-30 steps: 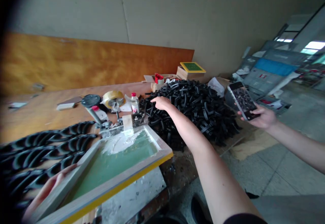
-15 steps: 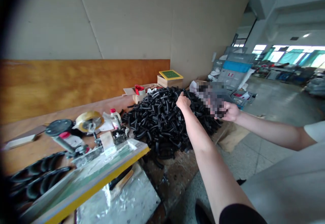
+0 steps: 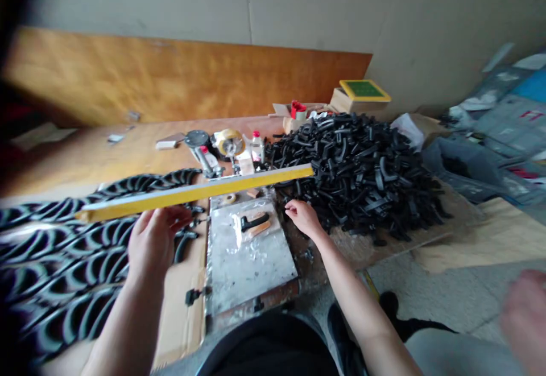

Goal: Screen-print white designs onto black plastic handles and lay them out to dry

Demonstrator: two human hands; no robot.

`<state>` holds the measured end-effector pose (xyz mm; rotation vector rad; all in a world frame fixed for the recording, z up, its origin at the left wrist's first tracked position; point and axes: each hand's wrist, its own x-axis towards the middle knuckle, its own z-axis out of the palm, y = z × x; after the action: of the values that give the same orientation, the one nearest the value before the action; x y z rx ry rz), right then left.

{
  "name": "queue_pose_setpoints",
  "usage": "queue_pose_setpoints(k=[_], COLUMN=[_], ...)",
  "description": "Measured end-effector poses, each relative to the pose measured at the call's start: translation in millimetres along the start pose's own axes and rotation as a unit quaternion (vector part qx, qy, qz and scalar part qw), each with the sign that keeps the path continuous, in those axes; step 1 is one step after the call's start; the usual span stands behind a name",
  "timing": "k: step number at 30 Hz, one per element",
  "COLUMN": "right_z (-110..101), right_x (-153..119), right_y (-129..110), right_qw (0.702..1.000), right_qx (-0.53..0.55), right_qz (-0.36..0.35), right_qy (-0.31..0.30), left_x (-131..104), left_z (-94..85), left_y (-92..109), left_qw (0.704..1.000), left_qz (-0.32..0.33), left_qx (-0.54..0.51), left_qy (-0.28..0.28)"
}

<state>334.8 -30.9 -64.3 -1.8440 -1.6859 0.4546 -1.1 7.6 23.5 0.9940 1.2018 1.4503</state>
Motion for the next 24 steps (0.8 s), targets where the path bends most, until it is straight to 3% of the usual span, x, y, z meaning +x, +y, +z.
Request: queue_pose_setpoints(k=[4,7,10,13,15,18,21,24], right_z=[63,88,92,87,87,98,103,79], right_x=[-5,5,15,6,-14,-52,-74,-65], right_y=[-18,-21,-21,-38,-63,-101,-105,-58], right_qw=[0.986,0.980,0.978,0.977,0.970,0.935,0.912,0.957], right_qx=[-0.044,-0.104,-0.135,-0.136,-0.136,-0.134,-0.079,-0.052], right_qz=[-0.149,-0.143,-0.123,-0.148,-0.196,-0.323,-0.395,-0.283], right_qy=[-0.060,-0.094,-0.100,-0.067,-0.047,-0.059,-0.076,-0.035], left_x=[-1,-18,-47,-78,-95,-105,-99,-88], left_z=[4.7,1.0,-7.2,-7.9,-3.3,-4.0,-37.6,-104.9], left_y=[-4,-20,-50,-83,-99,-111,-121,-136], left_qw=[0.999,0.999,0.994,0.967,0.946,0.940,0.946,0.936], left_qz=[0.008,-0.017,-0.105,-0.229,-0.298,-0.329,-0.323,-0.329], left_qx=[-0.033,-0.033,-0.002,0.029,0.015,-0.032,0.002,0.122], left_qy=[0.004,0.007,-0.030,-0.104,-0.125,-0.088,-0.042,0.011])
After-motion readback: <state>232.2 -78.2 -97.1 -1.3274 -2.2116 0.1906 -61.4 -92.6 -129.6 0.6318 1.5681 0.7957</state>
